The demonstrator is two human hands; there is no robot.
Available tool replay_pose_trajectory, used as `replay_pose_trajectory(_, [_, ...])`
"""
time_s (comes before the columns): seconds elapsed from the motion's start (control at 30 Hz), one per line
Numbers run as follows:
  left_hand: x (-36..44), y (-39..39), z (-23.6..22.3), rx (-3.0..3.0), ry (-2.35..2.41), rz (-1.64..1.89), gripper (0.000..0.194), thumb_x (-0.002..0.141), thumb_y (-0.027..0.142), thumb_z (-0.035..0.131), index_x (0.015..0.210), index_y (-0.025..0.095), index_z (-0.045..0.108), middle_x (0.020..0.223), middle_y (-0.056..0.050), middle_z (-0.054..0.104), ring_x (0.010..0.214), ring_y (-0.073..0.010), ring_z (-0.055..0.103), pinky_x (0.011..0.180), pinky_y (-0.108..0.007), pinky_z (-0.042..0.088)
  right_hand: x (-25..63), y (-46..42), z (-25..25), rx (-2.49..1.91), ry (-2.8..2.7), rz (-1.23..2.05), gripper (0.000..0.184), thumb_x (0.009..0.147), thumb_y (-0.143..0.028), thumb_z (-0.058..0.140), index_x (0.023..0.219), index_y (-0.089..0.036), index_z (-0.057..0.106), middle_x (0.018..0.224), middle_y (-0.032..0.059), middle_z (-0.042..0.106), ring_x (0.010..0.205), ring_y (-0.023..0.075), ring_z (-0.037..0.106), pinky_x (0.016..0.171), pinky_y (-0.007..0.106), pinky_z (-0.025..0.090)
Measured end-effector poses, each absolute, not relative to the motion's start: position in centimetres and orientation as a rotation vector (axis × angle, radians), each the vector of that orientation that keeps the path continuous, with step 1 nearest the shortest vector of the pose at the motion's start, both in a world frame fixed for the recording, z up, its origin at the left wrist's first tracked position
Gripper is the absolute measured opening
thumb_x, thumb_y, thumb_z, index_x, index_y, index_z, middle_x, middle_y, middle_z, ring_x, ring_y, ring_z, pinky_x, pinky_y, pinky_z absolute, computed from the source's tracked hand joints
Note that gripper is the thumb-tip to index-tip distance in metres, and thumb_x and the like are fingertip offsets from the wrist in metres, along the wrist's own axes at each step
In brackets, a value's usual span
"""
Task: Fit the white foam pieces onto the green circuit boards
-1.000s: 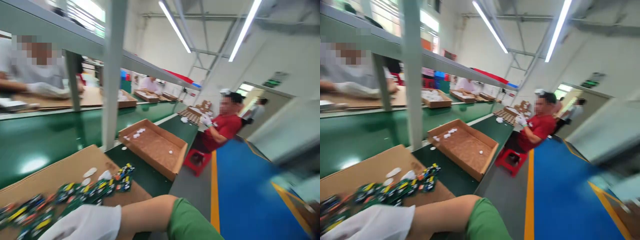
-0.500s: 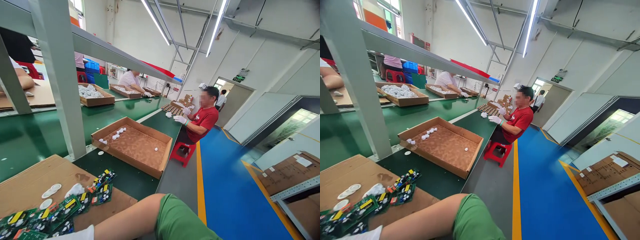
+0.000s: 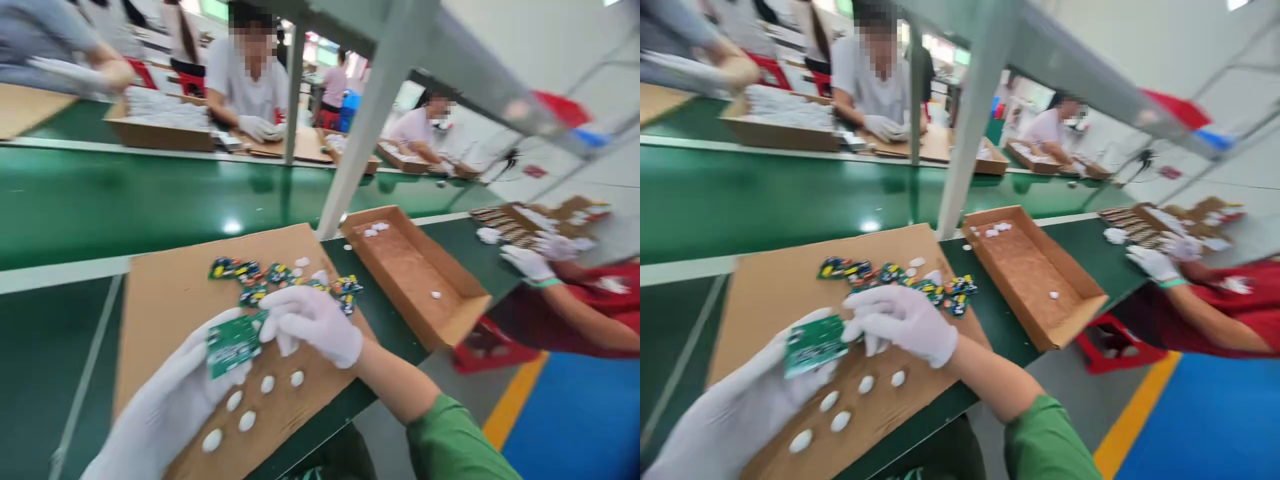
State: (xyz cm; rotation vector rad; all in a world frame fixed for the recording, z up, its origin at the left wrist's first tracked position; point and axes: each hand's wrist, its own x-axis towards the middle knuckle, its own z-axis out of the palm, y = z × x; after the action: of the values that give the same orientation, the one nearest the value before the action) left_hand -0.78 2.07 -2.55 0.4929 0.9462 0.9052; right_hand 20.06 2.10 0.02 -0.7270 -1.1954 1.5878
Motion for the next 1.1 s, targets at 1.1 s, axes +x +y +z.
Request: replay_pose_trajectory(1.1, [-2.3, 1.4, -2.1, 0.609, 0.472, 0.540, 0.047, 0.085, 0.042, 0.061, 0.130, 0.032, 0.057, 0.104, -0.011, 0.070, 0.074, -0.0217, 0.068, 0.041, -0.014, 0.042, 18.8, -0.1, -0.4, -0.819, -1.422, 0.958, 0.028, 0.091, -0.005, 0.058, 0.107, -0.026, 0.067, 0.090, -0.0003, 0.064, 0.078, 0.0142, 0.060, 0.073, 0.026, 0.051])
